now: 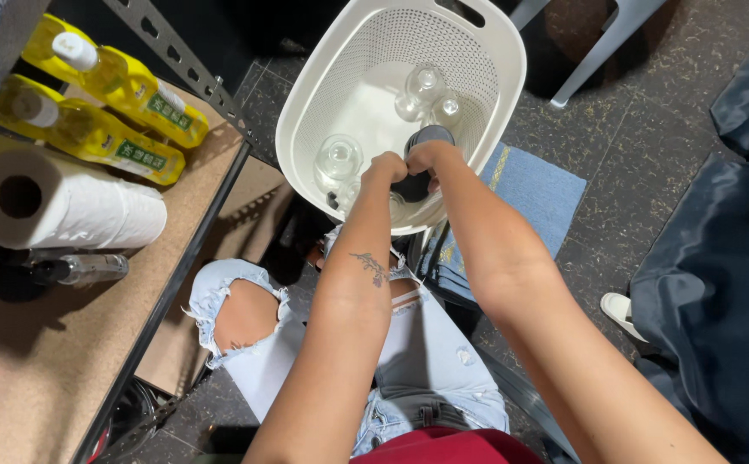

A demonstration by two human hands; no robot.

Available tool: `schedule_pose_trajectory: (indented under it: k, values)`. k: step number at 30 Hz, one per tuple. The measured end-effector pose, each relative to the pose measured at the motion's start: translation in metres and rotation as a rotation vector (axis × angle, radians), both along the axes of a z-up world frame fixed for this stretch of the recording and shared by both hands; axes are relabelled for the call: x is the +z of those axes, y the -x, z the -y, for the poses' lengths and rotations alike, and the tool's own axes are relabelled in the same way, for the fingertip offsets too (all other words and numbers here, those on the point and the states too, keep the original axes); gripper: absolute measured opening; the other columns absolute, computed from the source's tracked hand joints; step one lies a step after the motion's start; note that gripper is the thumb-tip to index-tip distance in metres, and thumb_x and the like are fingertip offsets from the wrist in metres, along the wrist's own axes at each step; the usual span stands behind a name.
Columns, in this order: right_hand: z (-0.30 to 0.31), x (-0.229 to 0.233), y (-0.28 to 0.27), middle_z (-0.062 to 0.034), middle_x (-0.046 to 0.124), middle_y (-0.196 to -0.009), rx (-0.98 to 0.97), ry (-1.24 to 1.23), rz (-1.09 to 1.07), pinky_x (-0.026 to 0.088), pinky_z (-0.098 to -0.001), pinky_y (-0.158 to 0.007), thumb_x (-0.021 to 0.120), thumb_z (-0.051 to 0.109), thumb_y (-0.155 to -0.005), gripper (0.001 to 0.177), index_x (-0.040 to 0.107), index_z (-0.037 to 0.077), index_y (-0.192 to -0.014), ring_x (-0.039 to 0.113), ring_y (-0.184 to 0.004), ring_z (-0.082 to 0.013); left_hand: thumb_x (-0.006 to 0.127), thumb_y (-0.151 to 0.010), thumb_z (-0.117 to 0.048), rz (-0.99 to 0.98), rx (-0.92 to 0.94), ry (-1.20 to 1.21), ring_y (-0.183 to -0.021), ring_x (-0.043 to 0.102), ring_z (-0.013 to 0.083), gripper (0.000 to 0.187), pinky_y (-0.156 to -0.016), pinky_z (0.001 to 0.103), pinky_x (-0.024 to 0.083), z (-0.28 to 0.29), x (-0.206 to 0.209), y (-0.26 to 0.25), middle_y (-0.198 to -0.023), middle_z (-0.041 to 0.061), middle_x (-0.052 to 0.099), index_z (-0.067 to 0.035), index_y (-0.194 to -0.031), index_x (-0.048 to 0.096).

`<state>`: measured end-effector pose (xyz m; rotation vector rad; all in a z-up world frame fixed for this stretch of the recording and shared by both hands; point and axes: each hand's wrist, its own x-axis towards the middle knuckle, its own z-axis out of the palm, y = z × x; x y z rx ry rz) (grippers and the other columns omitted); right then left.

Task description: The person moves various items between a shelf and a plastic basket, including small framed objects, bottles of yellow liquid, rolls of white paper, and small glass jars. They also handle and wipe a dark circular object and small glass bottles with a white cloth.

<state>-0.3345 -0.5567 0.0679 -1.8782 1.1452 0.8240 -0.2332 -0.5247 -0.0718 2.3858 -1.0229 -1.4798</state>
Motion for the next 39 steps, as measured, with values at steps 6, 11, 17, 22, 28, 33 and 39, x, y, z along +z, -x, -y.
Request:
schedule_pose_trajectory:
  k: [6,11,17,22,28,33,39]
  values:
    - [0.021,-0.035,-0.003,-0.0271,0.061,-0.119,-0.101,-0.012,0.047,0.051,-0.0578,-0.087,0.068,0.015,-0.087,0.044,0.066,-0.003,-0.128,0.058,-0.107,-0.0434,0.053,-0.094,-0.031,-0.017,0.037,-0.012,-0.118,0.065,0.0400,0.050,-0.091,0.050,0.057,0.010,-0.014,-0.009,-0.124,0.027,0.065,0.004,-0.129,0.063]
    - [0.034,-0.067,-0.008,-0.0284,0.064,-0.097,-0.186,-0.026,0.071,0.057,-0.0519,-0.070,0.075,0.012,-0.085,0.042,0.066,-0.009,-0.121,0.064,-0.083,-0.0399,0.056,-0.093,-0.029,-0.009,0.044,-0.005,-0.118,0.066,0.0376,0.048,-0.092,0.049,0.057,0.003,-0.002,-0.008,-0.121,0.025,0.065,0.002,-0.129,0.064]
    - [0.041,-0.088,-0.009,-0.0287,0.068,-0.076,-0.233,0.033,0.131,0.061,-0.0473,-0.052,0.083,0.012,-0.082,0.045,0.065,-0.013,-0.114,0.070,-0.058,-0.0354,0.054,-0.093,-0.027,-0.006,0.130,0.013,-0.117,0.067,0.0387,0.047,-0.092,0.050,0.057,-0.015,0.051,-0.005,-0.117,0.025,0.068,0.002,-0.128,0.065]
    - [0.046,-0.071,-0.016,-0.0323,0.064,-0.120,-0.124,0.224,0.209,0.055,-0.0609,-0.086,0.090,0.040,-0.075,0.076,0.054,-0.001,-0.128,0.064,-0.113,-0.0487,0.049,-0.094,-0.025,-0.032,0.109,0.021,-0.121,0.065,0.0384,0.048,-0.096,0.050,0.055,-0.025,0.076,0.000,-0.122,0.025,0.066,0.002,-0.131,0.064]
    - [0.078,-0.096,-0.016,-0.0147,0.064,-0.057,-0.386,0.262,0.409,0.055,-0.0339,-0.040,0.068,0.017,-0.088,0.017,0.075,0.002,-0.088,0.064,-0.040,-0.0230,0.048,-0.098,-0.023,-0.367,0.619,0.266,-0.080,0.076,0.0392,0.047,-0.064,0.045,0.067,0.022,0.000,-0.014,-0.108,0.034,0.066,0.012,-0.127,0.060]
    - [0.044,-0.020,-0.001,-0.0148,0.063,-0.061,-0.513,0.256,0.673,0.060,-0.0287,-0.045,0.071,0.018,-0.089,0.029,0.071,-0.003,-0.110,0.066,-0.045,-0.0176,0.054,-0.101,-0.012,-0.642,0.809,0.569,-0.097,0.073,0.0426,0.053,-0.084,0.044,0.065,-0.004,0.065,-0.008,-0.127,0.041,0.055,0.017,-0.144,0.044]
    - [-0.005,0.042,0.002,-0.0067,0.055,-0.072,-0.656,0.028,0.942,0.043,-0.0265,-0.044,0.069,0.016,-0.098,0.014,0.066,0.004,-0.103,0.049,-0.045,-0.0163,0.065,-0.088,-0.004,-0.817,1.002,0.699,-0.118,0.063,0.0391,0.060,-0.087,0.045,0.066,-0.062,0.146,-0.013,-0.140,0.030,0.050,0.004,-0.144,0.043]
